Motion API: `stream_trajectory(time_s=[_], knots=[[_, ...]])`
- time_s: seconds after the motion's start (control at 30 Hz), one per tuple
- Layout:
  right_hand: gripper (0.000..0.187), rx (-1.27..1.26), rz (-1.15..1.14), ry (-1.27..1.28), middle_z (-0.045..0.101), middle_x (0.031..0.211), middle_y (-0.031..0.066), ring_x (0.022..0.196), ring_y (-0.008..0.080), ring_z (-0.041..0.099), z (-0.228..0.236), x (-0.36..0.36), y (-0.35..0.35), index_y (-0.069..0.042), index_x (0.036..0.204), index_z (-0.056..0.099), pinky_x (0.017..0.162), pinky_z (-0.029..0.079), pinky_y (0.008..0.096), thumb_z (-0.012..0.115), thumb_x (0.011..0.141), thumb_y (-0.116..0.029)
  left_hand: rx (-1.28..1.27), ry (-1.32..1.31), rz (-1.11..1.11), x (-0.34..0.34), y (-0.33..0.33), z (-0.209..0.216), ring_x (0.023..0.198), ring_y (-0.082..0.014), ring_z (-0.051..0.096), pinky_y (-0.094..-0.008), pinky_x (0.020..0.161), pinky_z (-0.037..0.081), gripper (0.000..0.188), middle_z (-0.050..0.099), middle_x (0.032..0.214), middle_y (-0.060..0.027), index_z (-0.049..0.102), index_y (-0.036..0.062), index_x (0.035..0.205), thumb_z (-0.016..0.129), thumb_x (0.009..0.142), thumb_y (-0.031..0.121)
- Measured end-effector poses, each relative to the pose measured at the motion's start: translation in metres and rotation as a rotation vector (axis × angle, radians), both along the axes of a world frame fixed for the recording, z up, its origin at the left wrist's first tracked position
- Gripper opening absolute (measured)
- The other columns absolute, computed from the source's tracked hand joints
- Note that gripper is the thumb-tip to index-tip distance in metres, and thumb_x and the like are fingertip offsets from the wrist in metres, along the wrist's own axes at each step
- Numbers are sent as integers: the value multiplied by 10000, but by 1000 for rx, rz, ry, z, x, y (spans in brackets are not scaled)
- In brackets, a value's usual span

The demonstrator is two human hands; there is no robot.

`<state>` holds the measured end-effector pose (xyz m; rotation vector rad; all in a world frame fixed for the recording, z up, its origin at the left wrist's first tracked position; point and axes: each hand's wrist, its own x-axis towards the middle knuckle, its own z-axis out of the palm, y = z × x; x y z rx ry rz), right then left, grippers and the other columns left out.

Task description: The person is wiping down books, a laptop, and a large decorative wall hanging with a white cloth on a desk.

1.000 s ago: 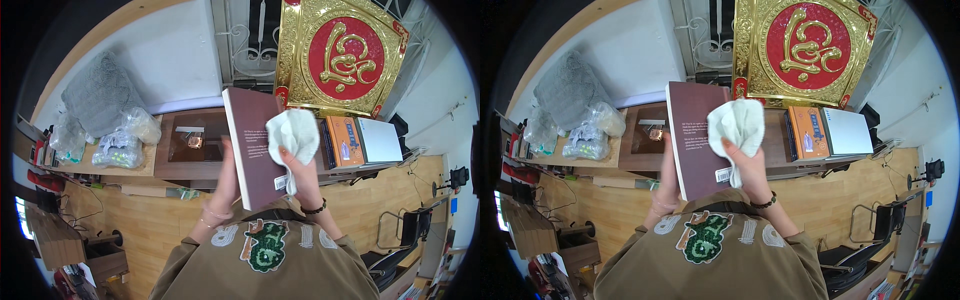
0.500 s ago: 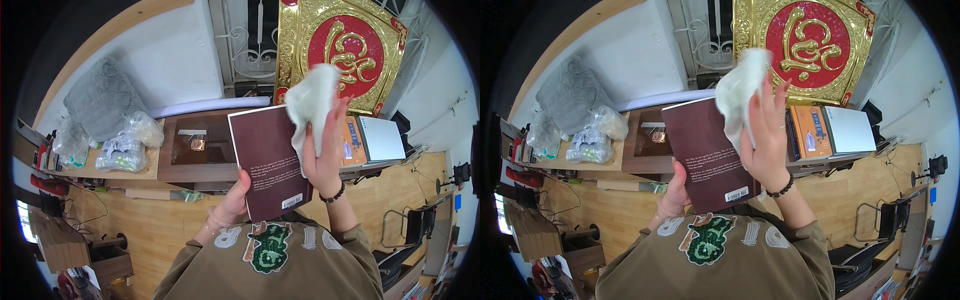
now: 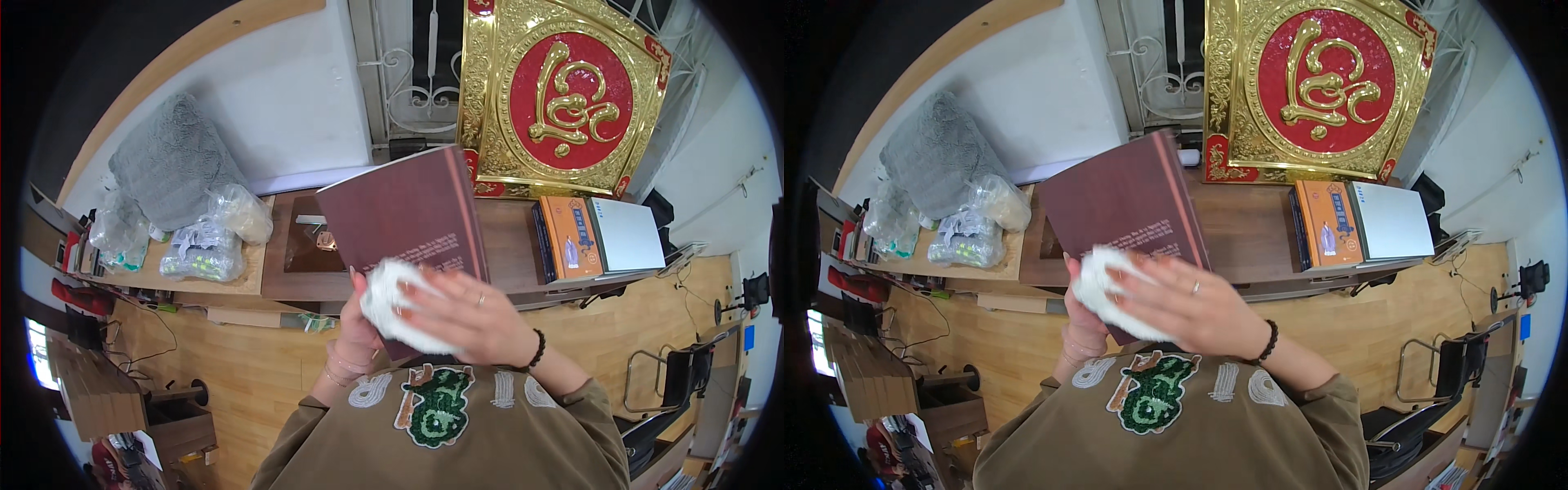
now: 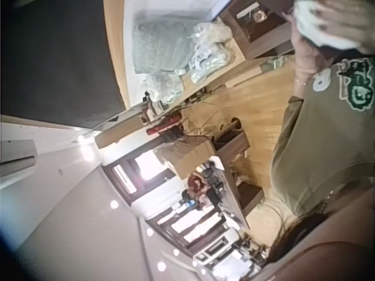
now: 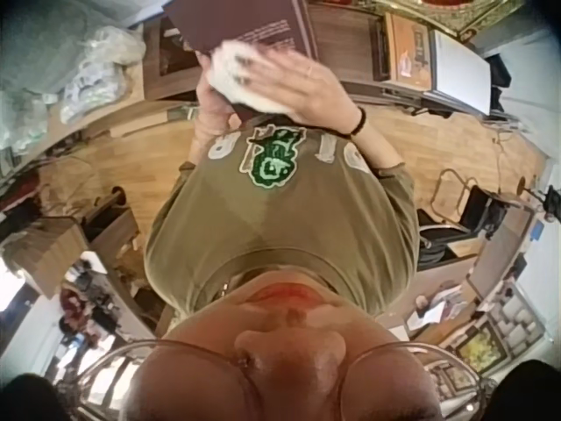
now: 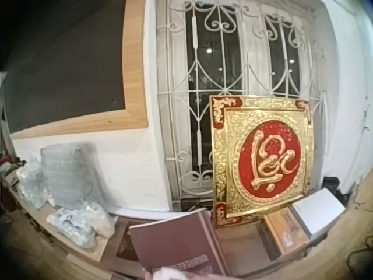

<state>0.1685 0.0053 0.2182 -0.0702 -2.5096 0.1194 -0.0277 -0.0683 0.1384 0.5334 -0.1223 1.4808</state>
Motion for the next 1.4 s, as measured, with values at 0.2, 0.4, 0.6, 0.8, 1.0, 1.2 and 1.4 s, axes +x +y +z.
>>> stream_trajectory(time_s=[0.2, 0.4, 0.6, 0.8, 1.0, 1.2, 1.4], knots=[[525, -656, 23, 462, 452, 1404, 269, 1347, 378, 406, -3, -7, 36, 4, 1348, 505, 1105, 321, 400, 543, 825, 37, -313, 172, 130, -10, -1, -9, 1208, -299, 533, -443, 1042, 417, 540, 531, 1328, -169, 440, -2, 1355, 543, 921, 302], [529, -1056, 29, 632, 329, 1504, 226, 1415, 325, 281, -1, -17, 26, 64, 1394, 412, 1139, 252, 422, 554, 895, -40, -468, -37, -9, 11, 11, 28, 1195, -318, 539, -439, 1044, 412, 518, 539, 1320, -181, 460, 2, 1339, 433, 974, 369], [324, -828, 206, 647, 533, 1340, 225, 1314, 411, 421, -2, -1, 13, 34, 1170, 623, 1104, 297, 518, 534, 892, -107, -419, -113, -141, 13, 7, 12, 1180, -327, 554, -455, 1039, 416, 536, 545, 1325, -170, 457, 1, 1351, 443, 884, 266], [350, -1609, 130, 896, 649, 1051, 44, 868, 70, 617, -5, 9, 54, -2, 1245, 550, 759, 497, 212, 476, 989, -229, -544, 183, 255, 56, 28, 33, 1172, -255, 540, -407, 1014, 430, 488, 530, 1322, -114, 424, 68, 1381, 438, 995, 365], [557, -1988, 225, 492, 510, 1374, 121, 1239, 178, 511, 0, 56, 24, 8, 1446, 344, 1053, 385, 320, 462, 969, -254, -444, 242, 381, 55, 53, 42, 1131, -246, 566, -394, 989, 450, 432, 572, 1262, -107, 470, 55, 1334, 460, 995, 323], [325, -2008, 487, 750, 643, 1019, 43, 880, 100, 633, -5, 85, 60, -31, 1207, 547, 773, 531, 234, 416, 1018, -260, -418, 381, 304, 126, 79, 27, 1232, -202, 483, -344, 1028, 392, 543, 480, 1371, -84, 353, 43, 1433, 520, 961, 255], [604, -1896, 103, 558, 232, 1546, 55, 1415, 161, 224, -13, 123, 52, -50, 1522, 147, 1138, 224, 318, 436, 1020, -223, -368, 537, 540, 187, 117, -6, 1345, -208, 363, -338, 1098, 307, 676, 317, 1498, -87, 169, 50, 1514, 482, 972, 305]])
